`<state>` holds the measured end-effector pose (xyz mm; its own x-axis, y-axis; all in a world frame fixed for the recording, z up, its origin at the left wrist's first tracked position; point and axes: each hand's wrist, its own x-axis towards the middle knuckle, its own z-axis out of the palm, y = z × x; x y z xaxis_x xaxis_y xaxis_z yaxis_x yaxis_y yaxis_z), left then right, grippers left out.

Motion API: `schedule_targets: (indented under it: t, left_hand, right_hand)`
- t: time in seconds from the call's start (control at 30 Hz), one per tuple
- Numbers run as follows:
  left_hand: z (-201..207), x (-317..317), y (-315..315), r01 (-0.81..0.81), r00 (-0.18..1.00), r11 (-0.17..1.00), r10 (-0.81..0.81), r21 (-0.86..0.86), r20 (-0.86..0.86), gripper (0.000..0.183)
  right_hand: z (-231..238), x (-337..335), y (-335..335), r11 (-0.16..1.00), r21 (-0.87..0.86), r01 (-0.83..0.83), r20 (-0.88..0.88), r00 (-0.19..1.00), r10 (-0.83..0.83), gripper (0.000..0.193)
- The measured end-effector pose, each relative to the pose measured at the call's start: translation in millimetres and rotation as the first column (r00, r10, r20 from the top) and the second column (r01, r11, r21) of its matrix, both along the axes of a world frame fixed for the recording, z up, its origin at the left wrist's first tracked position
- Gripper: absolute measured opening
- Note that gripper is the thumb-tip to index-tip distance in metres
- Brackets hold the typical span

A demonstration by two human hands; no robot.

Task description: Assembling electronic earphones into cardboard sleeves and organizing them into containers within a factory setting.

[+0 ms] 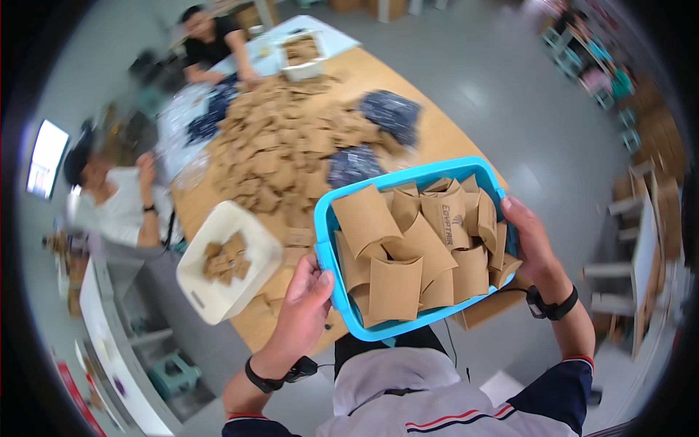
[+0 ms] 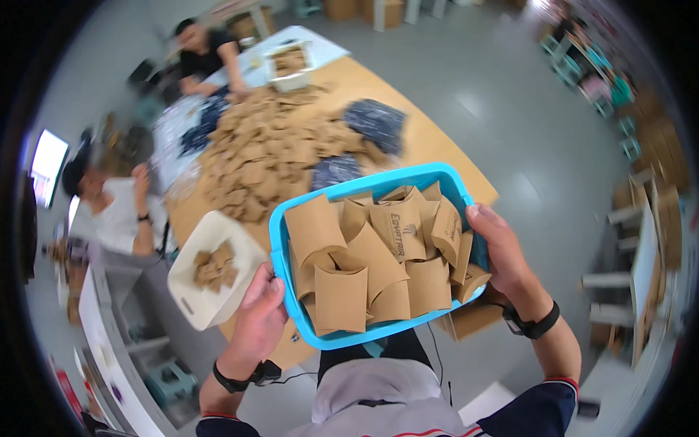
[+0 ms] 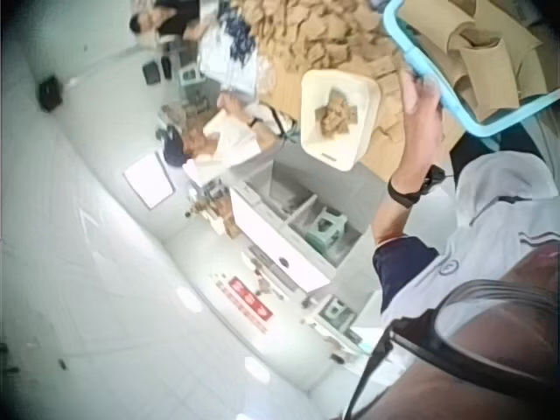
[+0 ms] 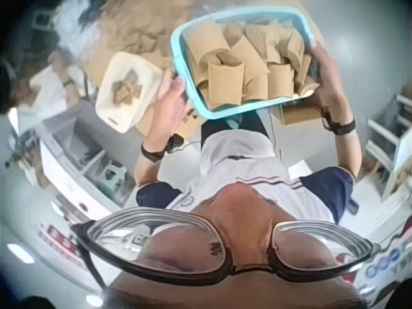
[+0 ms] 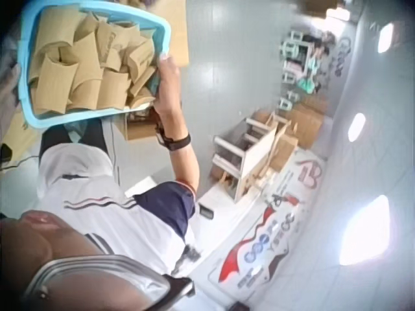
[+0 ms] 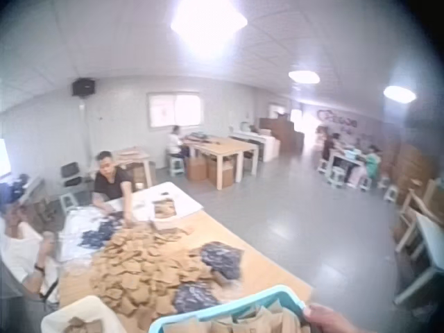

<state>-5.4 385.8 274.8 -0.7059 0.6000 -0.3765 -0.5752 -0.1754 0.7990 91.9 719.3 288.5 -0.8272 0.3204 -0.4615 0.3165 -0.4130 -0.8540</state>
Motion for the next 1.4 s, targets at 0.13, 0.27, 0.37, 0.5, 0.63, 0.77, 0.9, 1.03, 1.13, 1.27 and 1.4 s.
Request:
schedule_targets:
  t: [0.13,0.27,0.37,0.5,0.63,0.77,0.9,1.03,1.13,1.27,1.4]
  left_hand:
    - [-42.9,43.5,84.7,0.178,0.984,0.984,-0.178,-0.009,0.027,0.026]
    - [-120.4,85.1,165.2,0.404,0.914,0.91,-0.401,-0.087,0.05,0.024]
    - [-180.6,133.5,213.2,0.547,0.837,0.825,-0.546,-0.14,0.05,0.02]
    - [-266.2,203.8,272.0,0.605,0.791,0.792,-0.585,-0.083,0.179,0.018]
    - [-347.6,259.7,303.5,0.588,0.791,0.797,-0.531,-0.136,0.304,0.019]
    - [-461.7,281.1,345.2,0.549,0.813,0.816,-0.469,-0.183,0.347,0.022]
    - [-521.1,306.4,354.9,0.499,0.813,0.842,-0.373,-0.205,0.447,0.023]
    - [-566.6,320.5,374.6,0.472,0.712,0.851,-0.213,-0.231,0.669,0.026]
    - [-602.0,316.5,377.7,0.463,0.581,0.847,-0.069,-0.26,0.811,0.026]
    - [-630.0,319.1,383.8,0.489,0.386,0.839,0.039,-0.24,0.922,0.026]
    - [-658.7,321.7,382.7,0.388,0.217,0.909,0.071,-0.153,0.973,0.025]
  right_hand:
    - [-36.6,112.6,48.2,0.96,0.069,0.27,0.076,0.958,-0.275,0.033]
    - [-108.0,209.9,83.2,0.864,0.141,0.483,0.092,0.863,-0.497,0.032]
    - [-161.0,284.2,106.4,0.787,0.218,0.578,0.172,0.771,-0.613,0.03]
    - [-240.8,365.3,158.1,0.79,0.235,0.566,0.274,0.741,-0.613,0.031]
    - [-318.1,392.0,206.8,0.831,0.178,0.528,0.349,0.756,-0.555,0.036]
    - [-439.2,385.5,280.9,0.885,0.197,0.421,0.321,0.825,-0.464,0.045]
    - [-507.7,374.3,320.4,0.957,0.207,0.203,0.438,0.855,-0.276,0.039]
    - [-577.9,366.0,357.3,0.985,0.141,0.101,0.583,0.796,-0.165,0.039]
    - [-613.5,332.1,372.1,0.938,0.213,-0.275,0.735,0.677,0.032,0.043]
    - [-637.5,297.3,379.5,0.81,0.042,-0.584,0.957,0.257,0.135,0.051]
    - [-658.5,286.8,392.3,0.72,-0.09,-0.688,0.971,0.099,0.216,0.053]
